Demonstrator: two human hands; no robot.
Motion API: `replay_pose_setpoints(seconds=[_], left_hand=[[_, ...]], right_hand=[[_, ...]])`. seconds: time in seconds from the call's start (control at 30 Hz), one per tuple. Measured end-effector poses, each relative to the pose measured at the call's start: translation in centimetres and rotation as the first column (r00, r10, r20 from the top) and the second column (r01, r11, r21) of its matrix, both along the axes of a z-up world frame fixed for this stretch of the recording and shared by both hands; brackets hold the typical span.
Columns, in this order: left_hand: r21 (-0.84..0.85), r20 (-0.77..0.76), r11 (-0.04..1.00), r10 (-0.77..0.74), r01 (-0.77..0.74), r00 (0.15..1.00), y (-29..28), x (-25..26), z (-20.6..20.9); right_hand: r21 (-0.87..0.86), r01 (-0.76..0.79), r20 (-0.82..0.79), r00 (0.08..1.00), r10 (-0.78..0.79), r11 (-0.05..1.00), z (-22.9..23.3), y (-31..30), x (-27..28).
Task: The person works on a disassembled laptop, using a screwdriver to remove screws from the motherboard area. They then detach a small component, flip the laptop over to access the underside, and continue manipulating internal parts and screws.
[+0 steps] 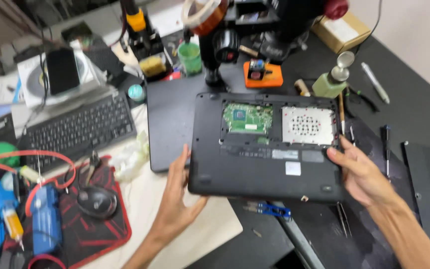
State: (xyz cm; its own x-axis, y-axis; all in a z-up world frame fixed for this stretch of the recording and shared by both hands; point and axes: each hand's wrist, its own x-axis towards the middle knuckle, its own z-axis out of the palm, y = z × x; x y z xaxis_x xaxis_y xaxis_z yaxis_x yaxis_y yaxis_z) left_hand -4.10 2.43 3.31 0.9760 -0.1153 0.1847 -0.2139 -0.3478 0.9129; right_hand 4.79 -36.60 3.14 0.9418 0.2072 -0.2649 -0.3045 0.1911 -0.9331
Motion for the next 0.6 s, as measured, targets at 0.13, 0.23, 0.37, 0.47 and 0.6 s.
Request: replay_pose_setpoints(seconds=[0.13, 0.23, 0.37, 0.47, 0.6], left_hand=[[-0.356, 0.037, 0.915, -0.188, 0.189, 0.981, 1.3, 0.0, 0.8], [-0.307, -0.222, 0.944, 0.05, -0.118, 0.974, 2.1, 0.6, -1.5], [-0.329, -0.248, 0.933, 0.061, -0.144, 0.967, 2.5, 1.3, -1.4], [-0.325, -0.202, 0.936, 0.069, -0.134, 0.977, 2.9, 0.9, -2.4], [-0.312, -0.188, 0.937, 0.102, -0.158, 0.977, 3.3, 0.6, -3.1]], right_hand=[[0.061, -0.023, 0.055, 0.998, 0.019, 0.998, 0.1, 1.0, -0.1], [0.088, -0.052, 0.127, 0.991, 0.04, 0.995, 0.2, 2.3, -0.5], [0.034, -0.049, 0.193, 0.98, 0.041, 0.998, -1.4, 1.5, -0.6], [-0.081, -0.044, 0.262, 0.963, 0.064, 0.996, -3.3, 0.4, -0.4], [-0.247, -0.059, 0.332, 0.933, 0.141, 0.967, -5.0, -1.3, -0.2]])
